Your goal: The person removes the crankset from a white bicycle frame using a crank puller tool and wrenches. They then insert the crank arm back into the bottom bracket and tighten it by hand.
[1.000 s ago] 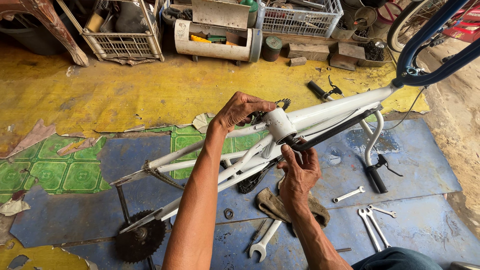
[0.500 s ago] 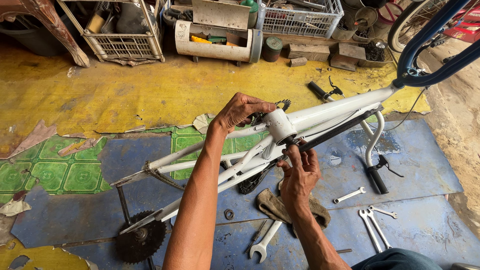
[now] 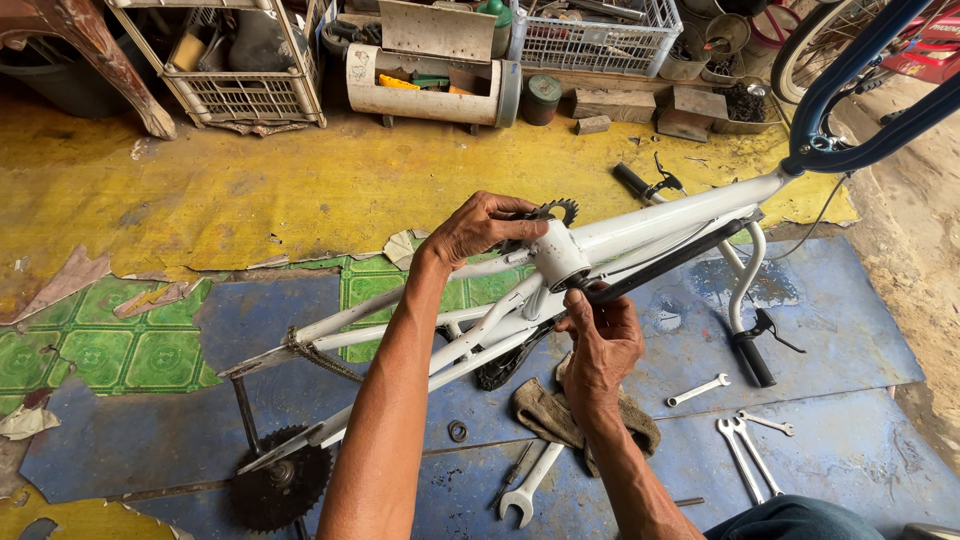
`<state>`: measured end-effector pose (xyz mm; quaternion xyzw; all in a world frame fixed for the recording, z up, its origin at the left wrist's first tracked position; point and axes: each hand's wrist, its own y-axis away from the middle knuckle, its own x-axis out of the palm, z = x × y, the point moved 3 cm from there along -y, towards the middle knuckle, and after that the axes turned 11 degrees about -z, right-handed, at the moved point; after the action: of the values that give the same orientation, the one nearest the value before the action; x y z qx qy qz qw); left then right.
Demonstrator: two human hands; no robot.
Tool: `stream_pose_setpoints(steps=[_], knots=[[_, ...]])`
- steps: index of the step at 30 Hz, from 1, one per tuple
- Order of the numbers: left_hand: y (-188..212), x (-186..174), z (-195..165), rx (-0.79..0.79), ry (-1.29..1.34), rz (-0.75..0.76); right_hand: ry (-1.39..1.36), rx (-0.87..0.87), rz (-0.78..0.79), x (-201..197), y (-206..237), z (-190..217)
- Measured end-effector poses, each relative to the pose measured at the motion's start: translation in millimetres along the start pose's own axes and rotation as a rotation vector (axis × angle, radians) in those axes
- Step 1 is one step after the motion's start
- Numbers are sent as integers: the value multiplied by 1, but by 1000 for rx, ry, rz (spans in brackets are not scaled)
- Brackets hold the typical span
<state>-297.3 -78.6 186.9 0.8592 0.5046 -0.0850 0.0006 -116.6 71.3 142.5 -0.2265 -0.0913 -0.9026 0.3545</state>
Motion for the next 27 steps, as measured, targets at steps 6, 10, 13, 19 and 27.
stream_pose_setpoints(steps=[6,10,13,19,27], knots=[[-2,1,4,14,28,-3,113,-152,15,5,1,9],[-2,-1,5,37,-39,-34,255,-185,-8,7,3,14],[-1,-1,4,42,-50,-26,275,-195,2,10,5,19],[-1,-1,7,31,-9,-21,274,-222,38,12,8,25],[-3,-2,5,11,-84,-42,392,-230,40,10,7,25]])
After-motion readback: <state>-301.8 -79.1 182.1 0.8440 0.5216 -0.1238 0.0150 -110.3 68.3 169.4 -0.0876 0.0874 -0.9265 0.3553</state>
